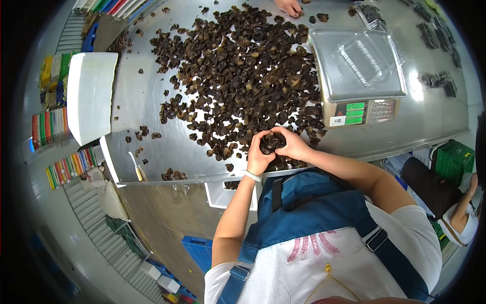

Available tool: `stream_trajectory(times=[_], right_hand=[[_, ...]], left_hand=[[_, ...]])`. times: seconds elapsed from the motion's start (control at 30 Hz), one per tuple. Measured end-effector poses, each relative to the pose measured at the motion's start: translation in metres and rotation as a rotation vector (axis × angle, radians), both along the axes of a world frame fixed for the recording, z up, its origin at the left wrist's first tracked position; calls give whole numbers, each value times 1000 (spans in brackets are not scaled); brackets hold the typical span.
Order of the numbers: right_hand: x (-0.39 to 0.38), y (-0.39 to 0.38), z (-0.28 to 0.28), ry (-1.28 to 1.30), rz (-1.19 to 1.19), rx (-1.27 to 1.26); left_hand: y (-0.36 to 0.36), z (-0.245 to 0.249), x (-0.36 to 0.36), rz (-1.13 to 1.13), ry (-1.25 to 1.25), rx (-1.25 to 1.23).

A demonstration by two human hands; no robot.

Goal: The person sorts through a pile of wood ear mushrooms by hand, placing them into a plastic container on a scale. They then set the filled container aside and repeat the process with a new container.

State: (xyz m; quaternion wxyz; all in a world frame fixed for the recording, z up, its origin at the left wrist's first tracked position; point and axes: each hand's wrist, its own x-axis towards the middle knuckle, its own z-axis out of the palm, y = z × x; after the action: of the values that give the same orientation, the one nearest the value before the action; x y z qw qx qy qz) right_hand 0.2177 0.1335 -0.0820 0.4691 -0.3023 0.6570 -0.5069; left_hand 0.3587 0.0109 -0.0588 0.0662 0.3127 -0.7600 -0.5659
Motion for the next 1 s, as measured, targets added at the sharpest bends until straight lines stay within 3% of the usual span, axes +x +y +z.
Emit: stream_trajectory(times=[0.03,0.07,0.23,0.27,0.4,0.47,0.6,0.63,0.7,0.73,0.83,0.9,0.97,1.0], right_hand=[[-7,1,10,-145,22,82],[-11,2,14,-93,0,24],[-73,18,78,79,-130,-110],[-90,24,88,197,-194,-159],[-174,55,135,265,-409,-163],[-215,70,138,208,-513,-225],[-281,97,127,39,-676,-69],[-291,103,113,229,-626,23],[-308,110,78,603,-517,202],[-308,111,80,640,-443,225],[-292,103,135,802,-331,432],[-289,112,142,906,-371,408],[-290,123,143,896,-416,346],[-289,128,135,925,-415,303]], left_hand=[[-1,5,-6,26,-8,102],[-2,11,-13,31,2,163],[-2,80,-92,-145,127,-130],[-1,94,-117,-188,185,-157],[11,126,-231,-355,345,-175],[21,130,-288,-434,407,-172],[44,106,-377,-521,442,-253],[49,85,-391,-536,413,-279],[64,71,-400,-552,154,-527],[69,72,-402,-575,130,-468],[68,95,-392,-552,203,-505],[51,109,-375,-362,318,-495],[12,104,-358,-135,235,-446],[-16,76,-347,-96,202,-621]])
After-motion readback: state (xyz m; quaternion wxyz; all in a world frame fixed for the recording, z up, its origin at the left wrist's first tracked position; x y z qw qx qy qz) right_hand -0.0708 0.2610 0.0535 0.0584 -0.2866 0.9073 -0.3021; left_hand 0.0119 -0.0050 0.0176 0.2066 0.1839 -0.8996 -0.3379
